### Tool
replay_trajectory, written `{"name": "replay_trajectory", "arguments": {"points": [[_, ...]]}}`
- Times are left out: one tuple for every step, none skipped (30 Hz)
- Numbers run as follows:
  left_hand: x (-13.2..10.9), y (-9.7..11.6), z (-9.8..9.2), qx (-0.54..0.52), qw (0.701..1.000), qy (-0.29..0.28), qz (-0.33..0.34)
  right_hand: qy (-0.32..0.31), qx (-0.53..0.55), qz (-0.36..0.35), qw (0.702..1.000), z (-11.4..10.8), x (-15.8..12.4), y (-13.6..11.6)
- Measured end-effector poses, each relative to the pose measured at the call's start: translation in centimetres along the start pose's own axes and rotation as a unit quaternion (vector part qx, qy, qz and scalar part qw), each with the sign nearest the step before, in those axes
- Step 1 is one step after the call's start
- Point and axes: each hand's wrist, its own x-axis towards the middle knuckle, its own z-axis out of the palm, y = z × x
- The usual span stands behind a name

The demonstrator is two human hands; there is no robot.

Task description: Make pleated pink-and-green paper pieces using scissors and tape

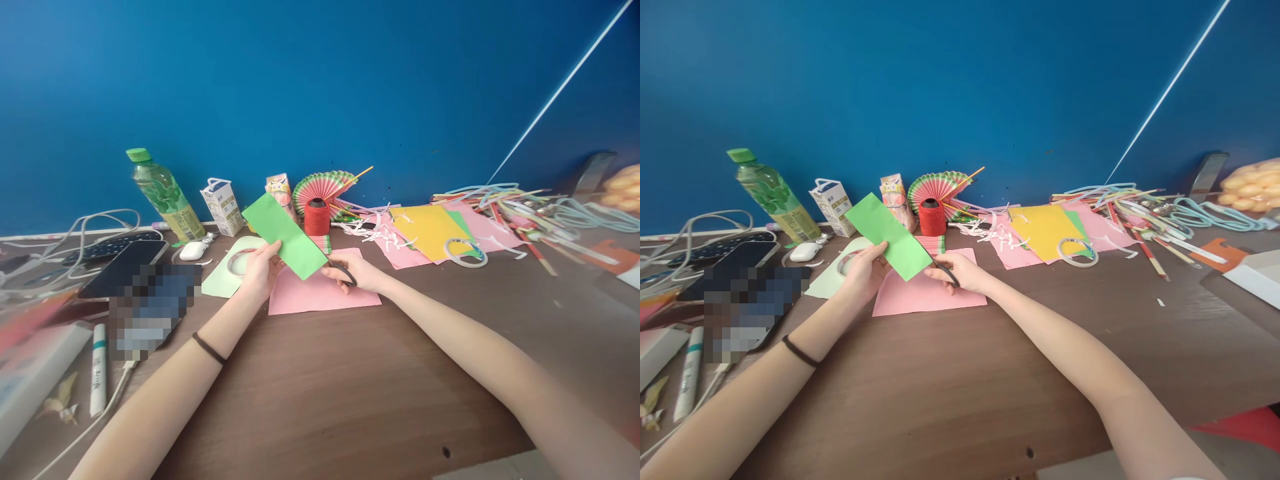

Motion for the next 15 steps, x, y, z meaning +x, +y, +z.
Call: {"name": "replay_trajectory", "arguments": {"points": [[-0.01,0.00,0.00,0.001,1.000,-0.003,-0.001,0.000,0.010,0.007,1.000,0.00,0.02,0.01],[-0.02,0.01,-0.01,0.001,1.000,-0.004,-0.002,0.001,0.020,0.013,1.000,0.01,0.05,0.04],[-0.04,0.02,-0.02,0.003,1.000,-0.003,-0.003,0.003,0.029,0.019,0.999,0.01,0.07,0.07],[-0.04,0.02,-0.05,0.004,1.000,0.001,-0.004,0.006,0.034,0.023,0.999,0.01,0.10,0.10],[-0.04,0.01,-0.09,0.005,1.000,0.004,-0.004,0.008,0.035,0.027,0.999,0.00,0.13,0.13],[-0.03,0.00,-0.15,0.005,1.000,0.007,-0.005,0.010,0.034,0.030,0.999,-0.01,0.16,0.16],[-0.01,-0.03,-0.20,0.007,1.000,0.009,-0.006,0.011,0.033,0.032,0.999,-0.02,0.18,0.18],[0.03,-0.05,-0.25,0.010,1.000,0.010,-0.007,0.011,0.031,0.035,0.999,-0.05,0.20,0.20],[0.07,-0.05,-0.29,0.013,1.000,0.011,-0.007,0.013,0.031,0.038,0.999,-0.08,0.22,0.20],[0.11,-0.03,-0.30,0.016,1.000,0.012,-0.007,0.015,0.031,0.040,0.999,-0.12,0.23,0.20],[0.15,0.04,-0.29,0.018,1.000,0.014,-0.005,0.017,0.029,0.041,0.999,-0.18,0.23,0.18],[0.20,0.17,-0.27,0.017,1.000,0.018,-0.002,0.018,0.025,0.039,0.999,-0.25,0.23,0.15],[0.25,0.36,-0.23,0.012,1.000,0.023,0.003,0.018,0.021,0.036,0.999,-0.34,0.21,0.11],[0.31,0.61,-0.18,0.002,0.999,0.034,0.009,0.018,0.017,0.032,0.999,-0.43,0.20,0.07],[0.38,0.91,-0.14,-0.013,0.999,0.049,0.016,0.019,0.013,0.030,0.999,-0.54,0.19,0.02]]}}
